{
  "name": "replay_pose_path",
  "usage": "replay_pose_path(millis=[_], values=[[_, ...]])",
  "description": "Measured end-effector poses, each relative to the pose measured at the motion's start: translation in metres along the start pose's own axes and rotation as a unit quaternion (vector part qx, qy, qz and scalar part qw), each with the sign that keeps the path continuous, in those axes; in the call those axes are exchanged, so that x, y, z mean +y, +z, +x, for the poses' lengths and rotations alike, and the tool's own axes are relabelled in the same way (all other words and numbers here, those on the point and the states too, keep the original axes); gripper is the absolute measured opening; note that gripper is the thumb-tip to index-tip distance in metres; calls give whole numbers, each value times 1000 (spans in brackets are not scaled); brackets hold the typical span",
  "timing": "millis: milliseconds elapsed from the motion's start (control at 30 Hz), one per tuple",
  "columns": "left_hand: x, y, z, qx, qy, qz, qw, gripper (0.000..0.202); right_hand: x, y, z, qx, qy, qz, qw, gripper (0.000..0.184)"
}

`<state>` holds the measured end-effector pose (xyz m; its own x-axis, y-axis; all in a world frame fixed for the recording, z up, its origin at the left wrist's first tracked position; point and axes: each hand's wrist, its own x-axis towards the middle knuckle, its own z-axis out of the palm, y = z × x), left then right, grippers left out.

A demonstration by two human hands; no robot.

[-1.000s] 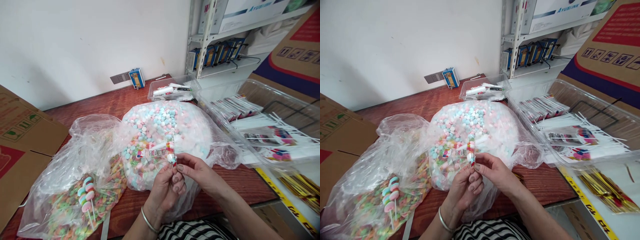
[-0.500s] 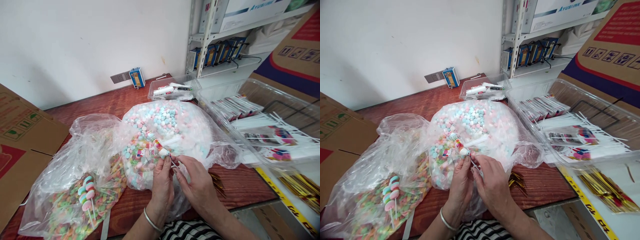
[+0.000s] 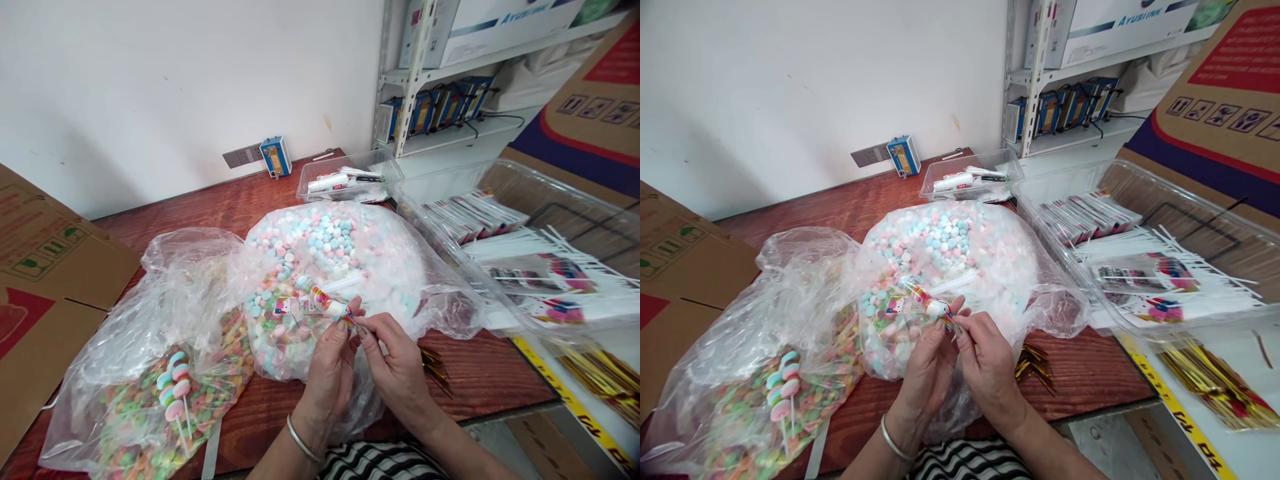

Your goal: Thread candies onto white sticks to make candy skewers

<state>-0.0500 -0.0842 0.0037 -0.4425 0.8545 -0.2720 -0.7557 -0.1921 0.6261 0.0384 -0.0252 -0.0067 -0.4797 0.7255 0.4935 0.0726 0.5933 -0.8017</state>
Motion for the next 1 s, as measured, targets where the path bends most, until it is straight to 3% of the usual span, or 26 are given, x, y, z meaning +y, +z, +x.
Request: replay_pose_path(millis=[167,300,367,433,567,667,800,900,1000], values=[[-3,-14,10,-14,-19,-10,1000,20,-2,1,2,-72,145,137,977,19],[-5,-13,13,33,3,-13,999,16,-3,2,1,-68,139,116,981,18],[-6,-9,13,62,12,2,998,20,-3,5,1,-62,170,128,975,20],[-6,-6,12,80,25,26,996,22,-3,10,0,-78,248,200,945,25],[-4,-4,9,54,9,96,994,23,0,18,1,-59,388,406,825,35],[1,-11,10,13,-11,108,994,21,0,15,3,-63,425,466,773,40],[4,-20,9,-3,-41,105,994,21,-3,5,3,-147,447,507,722,39],[3,-21,5,40,-44,103,993,24,-8,3,-1,-174,446,496,724,36],[3,-19,1,68,-37,88,993,21,-14,-5,-8,-168,435,458,757,32]])
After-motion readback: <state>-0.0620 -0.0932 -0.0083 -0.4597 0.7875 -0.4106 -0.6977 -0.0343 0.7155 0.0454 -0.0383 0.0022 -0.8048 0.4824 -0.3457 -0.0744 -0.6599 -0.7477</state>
